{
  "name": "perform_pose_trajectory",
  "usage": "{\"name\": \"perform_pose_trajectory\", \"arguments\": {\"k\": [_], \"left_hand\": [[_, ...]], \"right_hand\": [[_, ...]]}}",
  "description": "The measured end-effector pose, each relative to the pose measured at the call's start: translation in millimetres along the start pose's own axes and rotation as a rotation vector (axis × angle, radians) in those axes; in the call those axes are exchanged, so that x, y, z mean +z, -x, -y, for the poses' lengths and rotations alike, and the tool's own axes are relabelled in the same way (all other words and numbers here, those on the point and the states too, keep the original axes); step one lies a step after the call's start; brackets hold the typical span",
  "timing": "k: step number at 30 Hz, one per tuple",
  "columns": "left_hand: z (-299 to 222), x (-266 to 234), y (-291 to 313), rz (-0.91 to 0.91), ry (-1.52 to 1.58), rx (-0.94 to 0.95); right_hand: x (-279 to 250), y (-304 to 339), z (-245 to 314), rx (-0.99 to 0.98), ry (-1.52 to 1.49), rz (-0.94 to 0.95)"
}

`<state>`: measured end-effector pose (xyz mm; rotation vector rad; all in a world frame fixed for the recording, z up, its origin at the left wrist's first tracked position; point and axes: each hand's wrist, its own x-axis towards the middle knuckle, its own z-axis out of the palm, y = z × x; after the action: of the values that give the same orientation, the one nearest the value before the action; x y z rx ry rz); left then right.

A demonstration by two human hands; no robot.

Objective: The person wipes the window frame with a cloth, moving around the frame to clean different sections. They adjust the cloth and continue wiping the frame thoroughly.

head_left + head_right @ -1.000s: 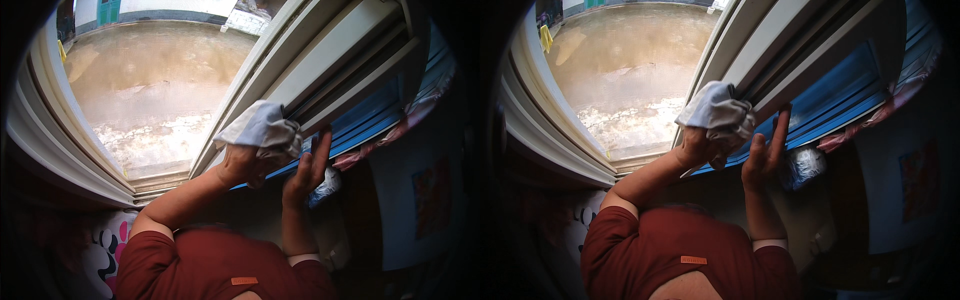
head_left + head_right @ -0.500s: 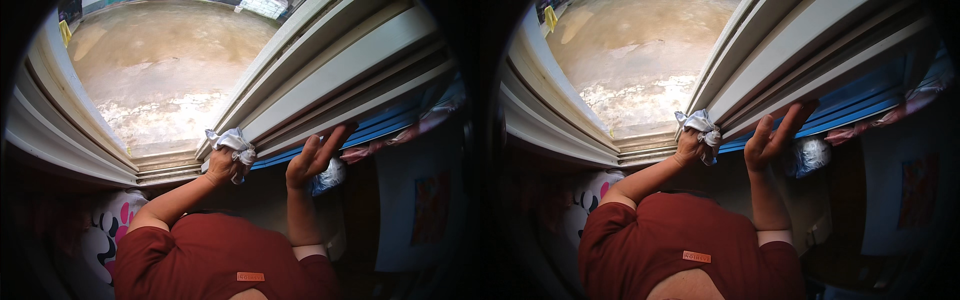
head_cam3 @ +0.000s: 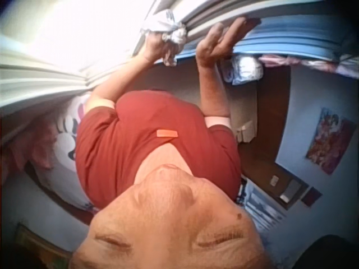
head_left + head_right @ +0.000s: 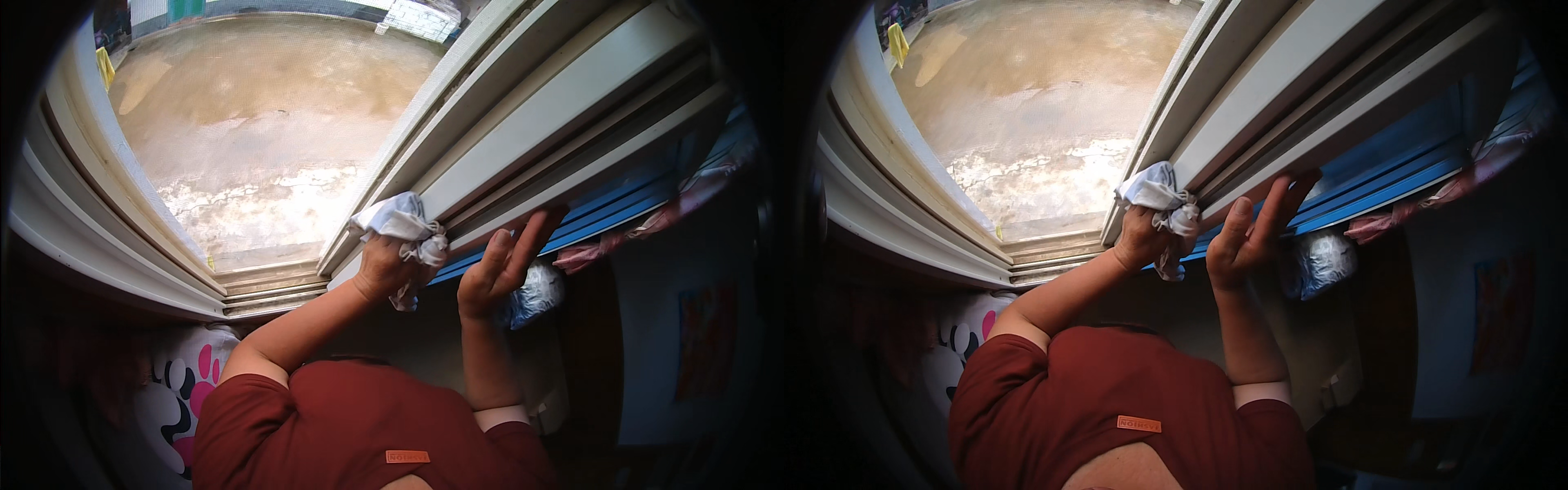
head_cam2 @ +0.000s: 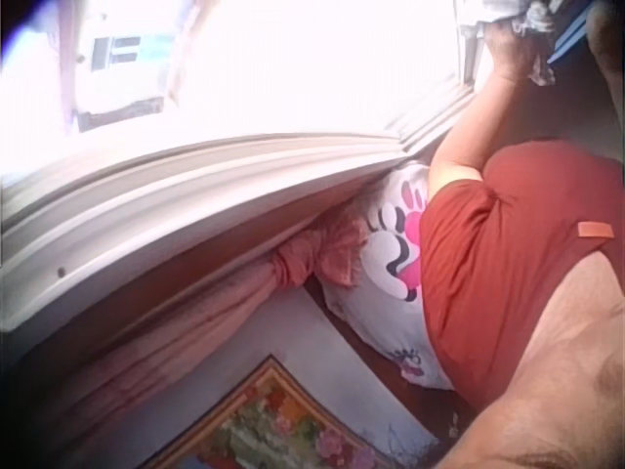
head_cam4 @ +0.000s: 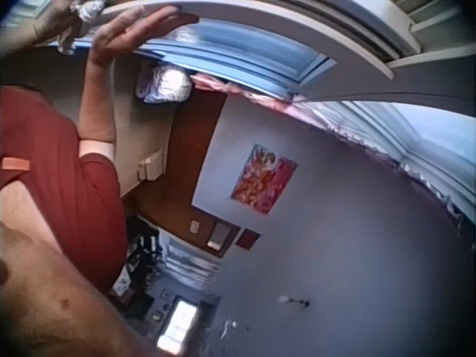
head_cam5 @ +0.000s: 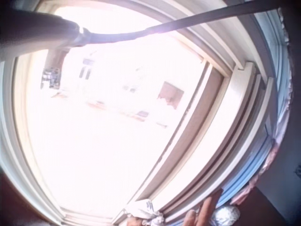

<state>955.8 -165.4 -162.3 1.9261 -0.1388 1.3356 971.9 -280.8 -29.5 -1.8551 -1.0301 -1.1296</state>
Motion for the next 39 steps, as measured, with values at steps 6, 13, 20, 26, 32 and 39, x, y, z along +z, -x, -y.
{"name": "perform_pose_trajectory", "arguments": {"k": [6, 13, 20, 26, 32, 39], "left_hand": [[-2, -15, 7, 0.145, 0.142, -0.096], [-45, -6, -108, -0.149, 0.202, 0.211], [-14, -8, -30, -0.034, 0.250, -0.027], [-21, -26, -58, 0.063, 0.429, -0.080], [-51, -36, -150, 0.042, 0.611, 0.115], [-90, -41, -243, 0.114, 0.705, 0.275]], "right_hand": [[-4, 1, -2, 0.001, 0.012, -0.017], [-4, 5, 1, 0.074, 0.060, -0.011], [-4, 4, 2, 0.049, 0.056, -0.006], [-2, 5, 4, 0.028, 0.077, -0.010], [5, 4, 5, 0.047, 0.040, -0.060], [1, 5, 4, 0.085, 0.033, -0.051]]}}
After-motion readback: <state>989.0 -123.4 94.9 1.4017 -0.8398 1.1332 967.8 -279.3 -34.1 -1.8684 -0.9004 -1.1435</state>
